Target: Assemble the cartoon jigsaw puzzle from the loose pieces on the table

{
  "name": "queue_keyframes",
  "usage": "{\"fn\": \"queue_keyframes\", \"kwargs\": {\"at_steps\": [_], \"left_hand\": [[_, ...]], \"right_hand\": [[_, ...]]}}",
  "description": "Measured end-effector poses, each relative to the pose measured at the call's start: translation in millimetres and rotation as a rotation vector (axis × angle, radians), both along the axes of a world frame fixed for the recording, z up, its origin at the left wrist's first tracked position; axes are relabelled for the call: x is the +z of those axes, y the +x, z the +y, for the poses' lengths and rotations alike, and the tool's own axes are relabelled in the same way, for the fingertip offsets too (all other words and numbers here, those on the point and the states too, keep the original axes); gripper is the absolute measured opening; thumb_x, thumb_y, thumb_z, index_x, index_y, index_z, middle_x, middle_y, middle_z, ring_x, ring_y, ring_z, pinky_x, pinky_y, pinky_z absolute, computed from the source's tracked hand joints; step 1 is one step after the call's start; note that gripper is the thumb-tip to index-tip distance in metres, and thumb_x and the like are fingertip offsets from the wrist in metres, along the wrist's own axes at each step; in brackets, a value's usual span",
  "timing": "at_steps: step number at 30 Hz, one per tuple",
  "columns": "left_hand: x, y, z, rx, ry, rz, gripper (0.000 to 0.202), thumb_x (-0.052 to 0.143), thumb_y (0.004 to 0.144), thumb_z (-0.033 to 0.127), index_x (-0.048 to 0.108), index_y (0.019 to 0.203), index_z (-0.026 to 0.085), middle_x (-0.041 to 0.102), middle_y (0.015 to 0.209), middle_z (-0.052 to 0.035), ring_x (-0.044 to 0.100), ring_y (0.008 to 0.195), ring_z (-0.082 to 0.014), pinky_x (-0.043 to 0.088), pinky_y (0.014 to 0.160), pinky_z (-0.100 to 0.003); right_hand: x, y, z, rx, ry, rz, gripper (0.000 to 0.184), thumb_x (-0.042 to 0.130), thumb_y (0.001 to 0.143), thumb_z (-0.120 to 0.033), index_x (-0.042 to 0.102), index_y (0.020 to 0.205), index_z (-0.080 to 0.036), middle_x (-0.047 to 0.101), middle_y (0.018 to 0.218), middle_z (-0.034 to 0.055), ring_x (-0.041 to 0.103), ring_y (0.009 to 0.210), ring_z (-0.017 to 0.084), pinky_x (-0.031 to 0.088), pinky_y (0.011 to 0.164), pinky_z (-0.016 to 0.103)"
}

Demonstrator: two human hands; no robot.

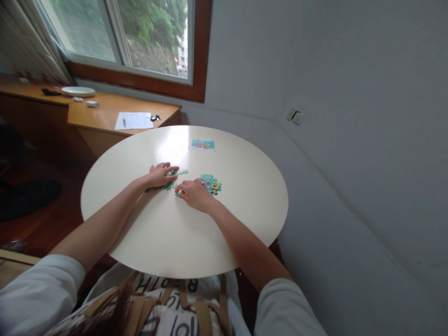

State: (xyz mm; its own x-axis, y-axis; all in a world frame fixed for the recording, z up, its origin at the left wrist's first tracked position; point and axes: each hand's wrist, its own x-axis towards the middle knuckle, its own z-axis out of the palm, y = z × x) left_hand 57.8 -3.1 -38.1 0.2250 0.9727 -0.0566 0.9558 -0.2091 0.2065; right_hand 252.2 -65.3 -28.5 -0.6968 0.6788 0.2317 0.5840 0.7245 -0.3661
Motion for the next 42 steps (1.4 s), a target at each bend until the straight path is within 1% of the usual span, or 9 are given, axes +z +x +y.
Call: {"fn": "queue_keyframes", "kwargs": {"at_steps": [12, 16, 19, 21, 24, 29, 32, 38, 42], "left_hand": [[-4.0, -2, 4, -0.007, 0.033, -0.019, 0.048, 0.040, 0.086, 0.048, 0.051, 0.129, 0.031, 0.040, 0.142, -0.0107, 0.028, 0.135, -0.0306, 0.017, 0.107, -0.056], [-3.6, -2, 4, -0.010, 0.039, -0.012, 0.047, 0.041, 0.085, 0.048, 0.051, 0.128, 0.031, 0.041, 0.142, -0.0110, 0.030, 0.134, -0.0303, 0.020, 0.107, -0.055], [-5.1, -3, 6, -0.013, 0.048, -0.009, 0.046, 0.042, 0.085, 0.048, 0.053, 0.127, 0.032, 0.042, 0.142, -0.0102, 0.031, 0.133, -0.0300, 0.022, 0.106, -0.054], [-5.6, -4, 7, -0.015, 0.050, -0.014, 0.045, 0.042, 0.085, 0.049, 0.054, 0.125, 0.032, 0.043, 0.141, -0.0098, 0.031, 0.133, -0.0302, 0.022, 0.106, -0.054], [-4.0, -4, 7, -0.017, 0.064, -0.026, 0.043, 0.043, 0.084, 0.048, 0.057, 0.121, 0.031, 0.044, 0.140, -0.0091, 0.034, 0.132, -0.0306, 0.024, 0.105, -0.053], [3.1, -3, 5, -0.047, 0.082, -0.060, 0.037, 0.048, 0.082, 0.041, 0.063, 0.114, 0.028, 0.054, 0.131, -0.0057, 0.048, 0.120, -0.0274, 0.035, 0.100, -0.042], [6.7, -2, 3, -0.044, 0.097, -0.077, 0.034, 0.050, 0.081, 0.038, 0.065, 0.109, 0.027, 0.057, 0.125, -0.0047, 0.053, 0.113, -0.0247, 0.040, 0.096, -0.035], [8.8, -3, 3, -0.062, 0.107, -0.095, 0.033, 0.050, 0.080, 0.036, 0.068, 0.106, 0.025, 0.060, 0.119, -0.0057, 0.057, 0.106, -0.0230, 0.043, 0.091, -0.032], [8.7, -7, 6, -0.060, 0.096, -0.143, 0.037, 0.051, 0.080, 0.040, 0.066, 0.109, 0.022, 0.062, 0.113, -0.0071, 0.059, 0.098, -0.0209, 0.045, 0.089, -0.031]], "right_hand": [[2.7, 1, -1, 0.039, 0.054, 0.026, 0.010, 0.053, 0.087, -0.017, 0.063, 0.088, -0.017, 0.062, 0.086, 0.0025, 0.053, 0.077, 0.012, 0.033, 0.085, 0.029], [4.2, 10, 7, -0.132, 0.044, 0.248, 0.009, 0.053, 0.085, -0.020, 0.062, 0.088, -0.018, 0.063, 0.084, 0.0017, 0.055, 0.076, 0.012, 0.038, 0.082, 0.028], [1.7, 24, 19, -0.307, -0.042, 0.455, 0.011, 0.053, 0.083, -0.025, 0.061, 0.087, -0.018, 0.062, 0.075, -0.0001, 0.054, 0.069, 0.012, 0.042, 0.073, 0.027], [-1.1, 34, 27, -0.386, -0.051, 0.570, 0.013, 0.055, 0.080, -0.027, 0.061, 0.086, -0.017, 0.061, 0.073, 0.0001, 0.055, 0.068, 0.013, 0.044, 0.072, 0.027], [-4.1, 42, 35, -0.454, -0.058, 0.635, 0.021, 0.056, 0.078, -0.030, 0.064, 0.092, -0.017, 0.061, 0.072, 0.0004, 0.054, 0.067, 0.013, 0.046, 0.070, 0.028], [-5.9, 35, 33, -0.391, -0.072, 0.608, 0.022, 0.054, 0.077, -0.027, 0.067, 0.092, -0.016, 0.064, 0.079, 0.0029, 0.055, 0.070, 0.013, 0.046, 0.073, 0.028], [-7.8, 30, 30, -0.364, -0.101, 0.580, 0.021, 0.054, 0.077, -0.026, 0.067, 0.091, -0.017, 0.063, 0.075, 0.0013, 0.055, 0.068, 0.013, 0.046, 0.071, 0.027], [-11.1, 33, 33, -0.373, -0.132, 0.635, 0.018, 0.055, 0.075, -0.025, 0.065, 0.089, -0.018, 0.061, 0.073, 0.0000, 0.056, 0.067, 0.012, 0.046, 0.069, 0.027], [-12.0, 36, 36, -0.388, -0.152, 0.670, 0.016, 0.056, 0.075, -0.025, 0.064, 0.087, -0.018, 0.062, 0.072, 0.0000, 0.057, 0.066, 0.012, 0.047, 0.069, 0.027]]}}
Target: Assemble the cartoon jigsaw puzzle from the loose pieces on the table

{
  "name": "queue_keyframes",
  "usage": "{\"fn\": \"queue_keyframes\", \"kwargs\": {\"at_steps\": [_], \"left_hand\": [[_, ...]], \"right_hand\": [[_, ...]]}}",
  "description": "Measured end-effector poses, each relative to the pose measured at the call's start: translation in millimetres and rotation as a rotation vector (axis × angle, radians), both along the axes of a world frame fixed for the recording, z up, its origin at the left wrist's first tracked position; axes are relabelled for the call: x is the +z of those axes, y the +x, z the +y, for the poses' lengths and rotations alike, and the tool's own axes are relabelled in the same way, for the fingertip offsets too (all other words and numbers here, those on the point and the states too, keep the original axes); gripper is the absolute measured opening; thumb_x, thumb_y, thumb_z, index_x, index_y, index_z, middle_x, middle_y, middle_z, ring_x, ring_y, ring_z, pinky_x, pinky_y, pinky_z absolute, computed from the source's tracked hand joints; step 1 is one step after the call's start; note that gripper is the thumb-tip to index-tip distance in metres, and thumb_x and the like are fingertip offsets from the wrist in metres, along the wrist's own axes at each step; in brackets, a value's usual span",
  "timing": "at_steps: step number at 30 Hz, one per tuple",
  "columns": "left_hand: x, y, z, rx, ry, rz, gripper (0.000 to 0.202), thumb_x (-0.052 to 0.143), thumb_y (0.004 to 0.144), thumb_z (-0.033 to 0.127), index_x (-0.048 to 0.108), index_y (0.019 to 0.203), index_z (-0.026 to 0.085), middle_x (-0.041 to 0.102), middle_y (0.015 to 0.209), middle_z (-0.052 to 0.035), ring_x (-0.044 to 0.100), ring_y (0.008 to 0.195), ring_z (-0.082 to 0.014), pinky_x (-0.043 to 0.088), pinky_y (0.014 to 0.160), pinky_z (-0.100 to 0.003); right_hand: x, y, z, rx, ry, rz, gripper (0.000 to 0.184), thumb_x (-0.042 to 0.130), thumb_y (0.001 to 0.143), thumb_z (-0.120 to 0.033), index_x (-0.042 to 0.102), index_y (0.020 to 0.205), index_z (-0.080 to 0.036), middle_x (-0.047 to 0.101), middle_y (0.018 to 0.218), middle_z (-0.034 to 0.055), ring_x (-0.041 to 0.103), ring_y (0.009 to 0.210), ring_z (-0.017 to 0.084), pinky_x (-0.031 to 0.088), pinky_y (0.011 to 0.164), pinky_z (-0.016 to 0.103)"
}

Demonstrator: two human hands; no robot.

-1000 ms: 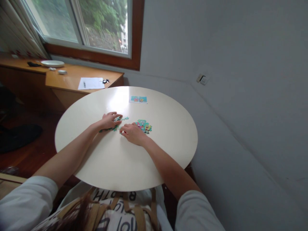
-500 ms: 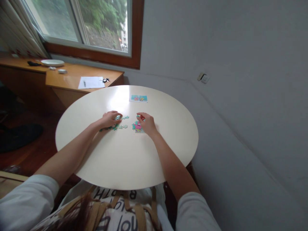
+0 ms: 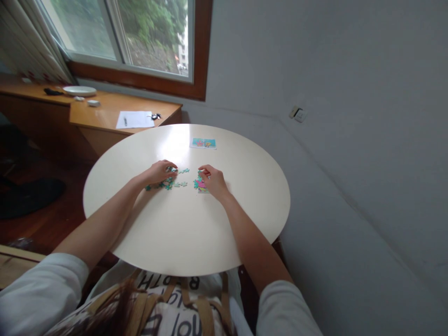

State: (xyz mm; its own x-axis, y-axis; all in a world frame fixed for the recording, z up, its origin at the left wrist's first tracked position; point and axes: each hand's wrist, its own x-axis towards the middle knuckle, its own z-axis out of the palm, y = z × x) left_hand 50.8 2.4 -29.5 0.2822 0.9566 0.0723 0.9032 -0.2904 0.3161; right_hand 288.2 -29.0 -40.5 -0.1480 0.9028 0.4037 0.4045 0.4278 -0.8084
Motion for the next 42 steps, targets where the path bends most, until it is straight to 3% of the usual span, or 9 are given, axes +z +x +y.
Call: {"fn": "queue_keyframes", "kwargs": {"at_steps": [3, 7, 13, 17, 25, 33, 42], "left_hand": [[1.4, -6, 3, 0.000, 0.002, -0.059, 0.038, 0.055, 0.077, 0.042, 0.068, 0.106, 0.021, 0.062, 0.110, -0.0079, 0.060, 0.091, -0.0199, 0.046, 0.084, -0.030], [7.1, -15, 5, -0.091, -0.023, -0.136, 0.028, 0.064, 0.066, 0.041, 0.072, 0.082, 0.018, 0.065, 0.095, -0.0076, 0.060, 0.085, -0.0204, 0.045, 0.075, -0.029], [15.4, -24, 0, -0.276, -0.377, -0.209, 0.025, 0.070, 0.057, 0.036, 0.071, 0.074, 0.018, 0.065, 0.066, -0.0011, 0.056, 0.064, -0.0146, 0.040, 0.060, -0.023], [16.6, -21, -4, -0.321, -0.421, -0.229, 0.023, 0.072, 0.053, 0.035, 0.069, 0.069, 0.018, 0.061, 0.060, 0.0010, 0.051, 0.058, -0.0122, 0.036, 0.056, -0.022], [17.5, -16, -9, -0.309, -0.420, -0.199, 0.015, 0.069, 0.054, 0.029, 0.067, 0.064, 0.018, 0.059, 0.059, 0.0015, 0.048, 0.057, -0.0121, 0.034, 0.056, -0.022], [19.5, -15, -11, -0.302, -0.443, -0.193, 0.016, 0.070, 0.053, 0.027, 0.070, 0.067, 0.019, 0.061, 0.058, 0.0015, 0.050, 0.054, -0.0117, 0.034, 0.053, -0.022], [27.4, -8, -17, -0.289, -0.453, -0.104, 0.017, 0.066, 0.055, 0.022, 0.068, 0.071, 0.017, 0.063, 0.064, -0.0004, 0.054, 0.060, -0.0137, 0.038, 0.056, -0.022]], "right_hand": [[-0.7, 1, 2, -0.016, -0.001, 0.023, 0.015, 0.056, 0.074, -0.024, 0.063, 0.086, -0.018, 0.062, 0.071, 0.0001, 0.057, 0.066, 0.012, 0.047, 0.068, 0.026], [-0.3, 2, 3, -0.025, -0.003, 0.048, 0.015, 0.058, 0.073, -0.024, 0.064, 0.084, -0.017, 0.061, 0.068, 0.0000, 0.056, 0.063, 0.012, 0.047, 0.065, 0.026], [5.0, -8, -10, 0.088, -0.051, -0.010, 0.014, 0.059, 0.074, -0.023, 0.066, 0.086, -0.017, 0.063, 0.068, -0.0004, 0.057, 0.063, 0.011, 0.046, 0.064, 0.025], [3.6, -19, -19, 0.184, -0.085, -0.117, 0.014, 0.059, 0.076, -0.021, 0.067, 0.087, -0.017, 0.066, 0.070, 0.0001, 0.058, 0.064, 0.011, 0.046, 0.067, 0.025], [-1.9, -24, -23, 0.287, -0.123, -0.237, 0.013, 0.061, 0.077, -0.019, 0.069, 0.088, -0.016, 0.068, 0.071, 0.0012, 0.061, 0.067, 0.012, 0.046, 0.068, 0.024], [-1.7, -27, -25, 0.288, -0.115, -0.292, 0.023, 0.061, 0.077, -0.015, 0.068, 0.099, -0.018, 0.063, 0.070, -0.0025, 0.057, 0.065, 0.009, 0.042, 0.068, 0.023], [-1.7, -26, -22, 0.244, -0.034, -0.362, 0.021, 0.067, 0.075, -0.016, 0.069, 0.095, -0.018, 0.056, 0.062, -0.0046, 0.049, 0.058, 0.008, 0.039, 0.064, 0.022]]}}
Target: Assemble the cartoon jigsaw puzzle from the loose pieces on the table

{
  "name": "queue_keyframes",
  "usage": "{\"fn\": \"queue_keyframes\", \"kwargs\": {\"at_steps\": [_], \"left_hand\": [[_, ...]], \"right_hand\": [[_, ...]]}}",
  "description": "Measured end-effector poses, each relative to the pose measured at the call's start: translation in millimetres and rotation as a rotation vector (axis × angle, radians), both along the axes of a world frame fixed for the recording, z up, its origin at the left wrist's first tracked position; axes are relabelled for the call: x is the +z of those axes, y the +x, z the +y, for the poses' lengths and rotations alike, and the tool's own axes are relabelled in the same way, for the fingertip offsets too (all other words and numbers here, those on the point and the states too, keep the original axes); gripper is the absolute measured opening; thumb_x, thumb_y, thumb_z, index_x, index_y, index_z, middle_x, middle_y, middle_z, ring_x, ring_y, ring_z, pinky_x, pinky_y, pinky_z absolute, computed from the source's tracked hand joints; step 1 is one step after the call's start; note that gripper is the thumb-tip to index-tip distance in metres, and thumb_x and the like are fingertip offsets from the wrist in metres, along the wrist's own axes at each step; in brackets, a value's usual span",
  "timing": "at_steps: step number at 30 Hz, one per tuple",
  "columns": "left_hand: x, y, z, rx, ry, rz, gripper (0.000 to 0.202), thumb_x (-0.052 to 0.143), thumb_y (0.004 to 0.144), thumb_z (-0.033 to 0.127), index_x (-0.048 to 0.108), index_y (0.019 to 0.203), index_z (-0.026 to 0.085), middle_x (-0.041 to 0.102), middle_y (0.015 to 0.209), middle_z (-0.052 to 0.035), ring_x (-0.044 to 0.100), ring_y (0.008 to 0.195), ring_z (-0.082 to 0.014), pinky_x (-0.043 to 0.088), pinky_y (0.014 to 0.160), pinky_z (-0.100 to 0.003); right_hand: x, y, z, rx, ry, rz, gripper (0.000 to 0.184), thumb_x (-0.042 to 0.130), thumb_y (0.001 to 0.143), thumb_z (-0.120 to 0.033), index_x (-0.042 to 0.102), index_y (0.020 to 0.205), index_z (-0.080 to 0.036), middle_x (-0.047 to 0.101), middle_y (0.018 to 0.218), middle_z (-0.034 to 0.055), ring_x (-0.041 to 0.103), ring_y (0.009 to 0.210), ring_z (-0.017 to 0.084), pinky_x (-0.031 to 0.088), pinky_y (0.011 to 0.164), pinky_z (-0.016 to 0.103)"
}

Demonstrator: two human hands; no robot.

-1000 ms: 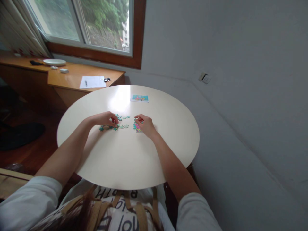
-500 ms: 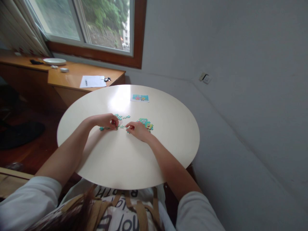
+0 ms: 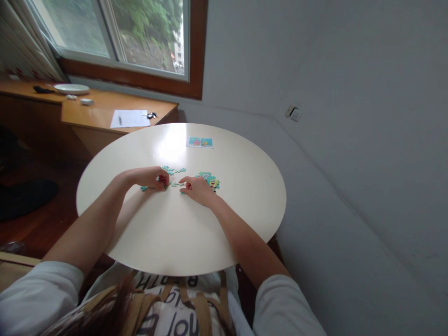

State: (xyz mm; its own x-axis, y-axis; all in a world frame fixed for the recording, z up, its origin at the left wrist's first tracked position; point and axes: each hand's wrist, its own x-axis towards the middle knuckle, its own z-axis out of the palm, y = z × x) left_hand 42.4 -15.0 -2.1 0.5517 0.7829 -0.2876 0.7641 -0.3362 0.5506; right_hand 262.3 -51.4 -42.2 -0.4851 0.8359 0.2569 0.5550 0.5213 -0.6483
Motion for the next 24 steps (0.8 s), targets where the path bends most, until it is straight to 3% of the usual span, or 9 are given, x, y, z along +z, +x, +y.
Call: {"fn": "queue_keyframes", "kwargs": {"at_steps": [8, 13, 18, 21, 24], "left_hand": [[4.6, 2, -4, -0.042, 0.026, 0.051, 0.018, 0.063, 0.059, 0.023, 0.067, 0.076, 0.017, 0.061, 0.064, 0.0010, 0.051, 0.057, -0.0120, 0.037, 0.054, -0.021], [3.6, 1, -5, -0.013, 0.024, -0.038, 0.013, 0.066, 0.055, 0.022, 0.064, 0.067, 0.019, 0.057, 0.057, 0.0027, 0.047, 0.049, -0.0110, 0.033, 0.048, -0.022], [3.3, 1, -5, -0.062, -0.007, -0.159, 0.012, 0.068, 0.056, 0.024, 0.058, 0.059, 0.019, 0.051, 0.050, 0.0043, 0.041, 0.045, -0.0088, 0.029, 0.045, -0.021], [2.3, 4, -4, -0.016, -0.003, -0.237, 0.013, 0.067, 0.057, 0.025, 0.056, 0.058, 0.018, 0.051, 0.050, 0.0046, 0.044, 0.047, -0.0093, 0.032, 0.048, -0.022], [-1.9, 13, -4, 0.085, 0.002, -0.391, 0.013, 0.066, 0.060, 0.026, 0.057, 0.063, 0.017, 0.060, 0.059, 0.0013, 0.054, 0.058, -0.0126, 0.040, 0.057, -0.025]], "right_hand": [[0.5, 5, 2, -0.042, 0.048, 0.058, 0.016, 0.063, 0.079, -0.022, 0.068, 0.094, -0.017, 0.058, 0.063, -0.0031, 0.049, 0.058, 0.008, 0.040, 0.064, 0.021], [0.9, 8, 5, -0.072, 0.048, 0.082, 0.016, 0.061, 0.080, -0.022, 0.067, 0.094, -0.017, 0.056, 0.063, -0.0034, 0.048, 0.058, 0.008, 0.040, 0.063, 0.021], [3.5, 10, 5, -0.104, 0.025, 0.130, 0.016, 0.060, 0.080, -0.025, 0.067, 0.092, -0.018, 0.056, 0.062, -0.0038, 0.047, 0.057, 0.008, 0.040, 0.062, 0.021], [5.6, 10, 4, -0.121, -0.022, 0.173, 0.017, 0.057, 0.080, -0.025, 0.066, 0.092, -0.017, 0.056, 0.061, -0.0037, 0.047, 0.054, 0.008, 0.040, 0.060, 0.021], [5.3, 11, 6, -0.139, -0.033, 0.219, 0.017, 0.056, 0.080, -0.025, 0.066, 0.089, -0.016, 0.055, 0.060, -0.0035, 0.047, 0.053, 0.008, 0.040, 0.058, 0.021]]}}
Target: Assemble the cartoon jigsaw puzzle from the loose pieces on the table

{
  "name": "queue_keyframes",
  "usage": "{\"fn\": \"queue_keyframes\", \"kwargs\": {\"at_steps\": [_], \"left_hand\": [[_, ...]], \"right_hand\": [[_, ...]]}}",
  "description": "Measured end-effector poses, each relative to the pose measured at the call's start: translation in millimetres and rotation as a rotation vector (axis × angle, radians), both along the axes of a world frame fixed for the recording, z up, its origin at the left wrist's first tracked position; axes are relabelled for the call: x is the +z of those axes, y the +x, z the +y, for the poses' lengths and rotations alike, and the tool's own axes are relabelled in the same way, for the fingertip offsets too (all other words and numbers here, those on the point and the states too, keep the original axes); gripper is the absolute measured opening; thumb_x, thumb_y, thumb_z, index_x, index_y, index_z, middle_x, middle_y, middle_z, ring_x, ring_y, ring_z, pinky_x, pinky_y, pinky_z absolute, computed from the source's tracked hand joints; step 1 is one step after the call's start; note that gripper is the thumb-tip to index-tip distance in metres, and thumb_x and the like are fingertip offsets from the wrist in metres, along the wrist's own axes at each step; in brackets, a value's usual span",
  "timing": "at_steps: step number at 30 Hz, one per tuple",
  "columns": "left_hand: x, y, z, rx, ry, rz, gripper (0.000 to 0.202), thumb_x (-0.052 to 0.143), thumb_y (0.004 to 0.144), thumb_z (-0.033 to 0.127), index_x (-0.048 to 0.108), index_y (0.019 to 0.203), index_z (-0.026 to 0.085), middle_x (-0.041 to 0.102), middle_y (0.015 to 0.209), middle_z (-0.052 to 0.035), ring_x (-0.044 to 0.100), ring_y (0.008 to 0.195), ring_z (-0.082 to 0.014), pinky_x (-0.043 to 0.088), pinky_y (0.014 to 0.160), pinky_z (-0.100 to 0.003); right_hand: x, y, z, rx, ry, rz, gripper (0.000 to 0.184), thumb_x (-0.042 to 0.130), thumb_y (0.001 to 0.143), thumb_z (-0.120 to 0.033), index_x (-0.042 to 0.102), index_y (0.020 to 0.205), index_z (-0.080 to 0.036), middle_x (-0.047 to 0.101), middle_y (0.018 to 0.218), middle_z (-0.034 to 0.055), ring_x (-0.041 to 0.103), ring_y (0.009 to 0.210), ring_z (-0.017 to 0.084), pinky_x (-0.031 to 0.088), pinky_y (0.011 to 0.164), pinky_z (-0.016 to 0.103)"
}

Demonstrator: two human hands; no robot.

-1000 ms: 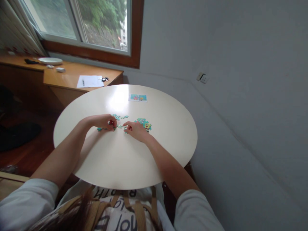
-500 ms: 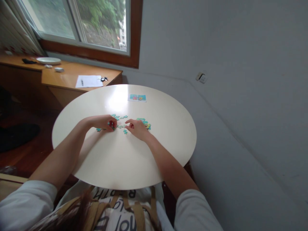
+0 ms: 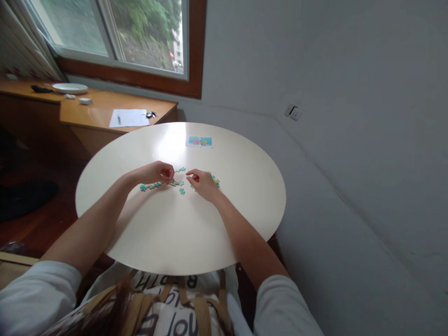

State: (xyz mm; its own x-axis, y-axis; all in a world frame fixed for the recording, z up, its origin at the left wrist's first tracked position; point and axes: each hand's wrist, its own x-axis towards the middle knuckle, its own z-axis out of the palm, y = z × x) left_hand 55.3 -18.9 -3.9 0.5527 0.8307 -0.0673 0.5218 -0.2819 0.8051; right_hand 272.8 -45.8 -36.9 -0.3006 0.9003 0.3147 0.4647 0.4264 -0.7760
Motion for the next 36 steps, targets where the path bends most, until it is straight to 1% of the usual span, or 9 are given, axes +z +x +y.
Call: {"fn": "queue_keyframes", "kwargs": {"at_steps": [4, 7, 11, 16, 20, 25, 30, 33, 36], "left_hand": [[-8.7, 20, -3, 0.080, -0.009, -0.306, 0.021, 0.071, 0.061, 0.032, 0.058, 0.066, 0.015, 0.067, 0.069, -0.0044, 0.062, 0.069, -0.0162, 0.047, 0.067, -0.030], [-13.6, 34, -7, 0.162, -0.023, -0.428, 0.026, 0.074, 0.061, 0.034, 0.060, 0.068, 0.014, 0.068, 0.070, -0.0069, 0.063, 0.070, -0.0172, 0.047, 0.065, -0.030], [-17.0, 43, -11, 0.227, -0.071, -0.469, 0.030, 0.078, 0.056, 0.036, 0.063, 0.068, 0.013, 0.068, 0.068, -0.0053, 0.062, 0.067, -0.0164, 0.046, 0.063, -0.029], [-21.2, 45, -9, 0.229, -0.148, -0.531, 0.029, 0.080, 0.053, 0.032, 0.064, 0.068, 0.013, 0.067, 0.066, -0.0035, 0.062, 0.067, -0.0151, 0.046, 0.067, -0.029], [-24.0, 45, -7, 0.243, -0.200, -0.554, 0.030, 0.080, 0.051, 0.031, 0.065, 0.069, 0.013, 0.066, 0.063, -0.0022, 0.061, 0.065, -0.0145, 0.045, 0.065, -0.029], [-21.8, 46, -8, 0.236, -0.236, -0.591, 0.025, 0.078, 0.053, 0.027, 0.066, 0.070, 0.012, 0.067, 0.063, -0.0018, 0.061, 0.065, -0.0135, 0.045, 0.065, -0.027], [-20.4, 47, -9, 0.239, -0.235, -0.615, 0.023, 0.077, 0.055, 0.027, 0.066, 0.070, 0.013, 0.069, 0.068, -0.0038, 0.065, 0.073, -0.0169, 0.048, 0.073, -0.031], [-21.1, 46, -9, 0.227, -0.241, -0.655, 0.025, 0.078, 0.055, 0.028, 0.066, 0.070, 0.013, 0.069, 0.071, -0.0046, 0.067, 0.080, -0.0191, 0.048, 0.083, -0.035], [-22.0, 45, -8, 0.232, -0.233, -0.676, 0.025, 0.079, 0.055, 0.029, 0.065, 0.069, 0.013, 0.069, 0.073, -0.0042, 0.067, 0.080, -0.0193, 0.048, 0.087, -0.038]], "right_hand": [[-4.2, 1, 5, -0.026, 0.011, 0.064, 0.019, 0.056, 0.079, -0.028, 0.066, 0.090, -0.016, 0.057, 0.061, -0.0026, 0.050, 0.055, 0.009, 0.041, 0.057, 0.021], [-6.6, 2, 8, -0.015, -0.015, 0.114, 0.022, 0.058, 0.079, -0.032, 0.066, 0.092, -0.017, 0.062, 0.067, -0.0007, 0.054, 0.060, 0.010, 0.044, 0.059, 0.022], [-7.2, 3, 10, 0.007, -0.051, 0.186, 0.023, 0.060, 0.077, -0.034, 0.066, 0.091, -0.016, 0.067, 0.074, 0.0025, 0.059, 0.068, 0.012, 0.047, 0.064, 0.025], [-7.5, 2, 12, 0.021, -0.120, 0.315, 0.025, 0.064, 0.073, -0.038, 0.066, 0.085, -0.016, 0.068, 0.076, 0.0045, 0.062, 0.070, 0.015, 0.051, 0.068, 0.029], [-7.1, 2, 13, 0.020, -0.176, 0.385, 0.032, 0.068, 0.068, -0.044, 0.067, 0.084, -0.016, 0.069, 0.078, 0.0047, 0.065, 0.074, 0.017, 0.052, 0.072, 0.031], [-4.1, 5, 14, 0.033, -0.216, 0.452, 0.039, 0.074, 0.060, -0.046, 0.067, 0.084, -0.016, 0.069, 0.075, 0.0031, 0.065, 0.072, 0.016, 0.053, 0.073, 0.031], [2.3, 11, 14, 0.013, -0.248, 0.430, 0.036, 0.075, 0.058, -0.044, 0.066, 0.078, -0.015, 0.067, 0.071, 0.0028, 0.063, 0.067, 0.015, 0.052, 0.068, 0.030], [3.8, 18, 18, -0.043, -0.231, 0.403, 0.034, 0.075, 0.057, -0.042, 0.065, 0.075, -0.015, 0.066, 0.069, 0.0027, 0.061, 0.066, 0.014, 0.050, 0.066, 0.029], [3.4, 28, 23, -0.094, -0.202, 0.371, 0.032, 0.073, 0.058, -0.042, 0.064, 0.072, -0.014, 0.066, 0.069, 0.0029, 0.060, 0.067, 0.014, 0.048, 0.064, 0.028]]}}
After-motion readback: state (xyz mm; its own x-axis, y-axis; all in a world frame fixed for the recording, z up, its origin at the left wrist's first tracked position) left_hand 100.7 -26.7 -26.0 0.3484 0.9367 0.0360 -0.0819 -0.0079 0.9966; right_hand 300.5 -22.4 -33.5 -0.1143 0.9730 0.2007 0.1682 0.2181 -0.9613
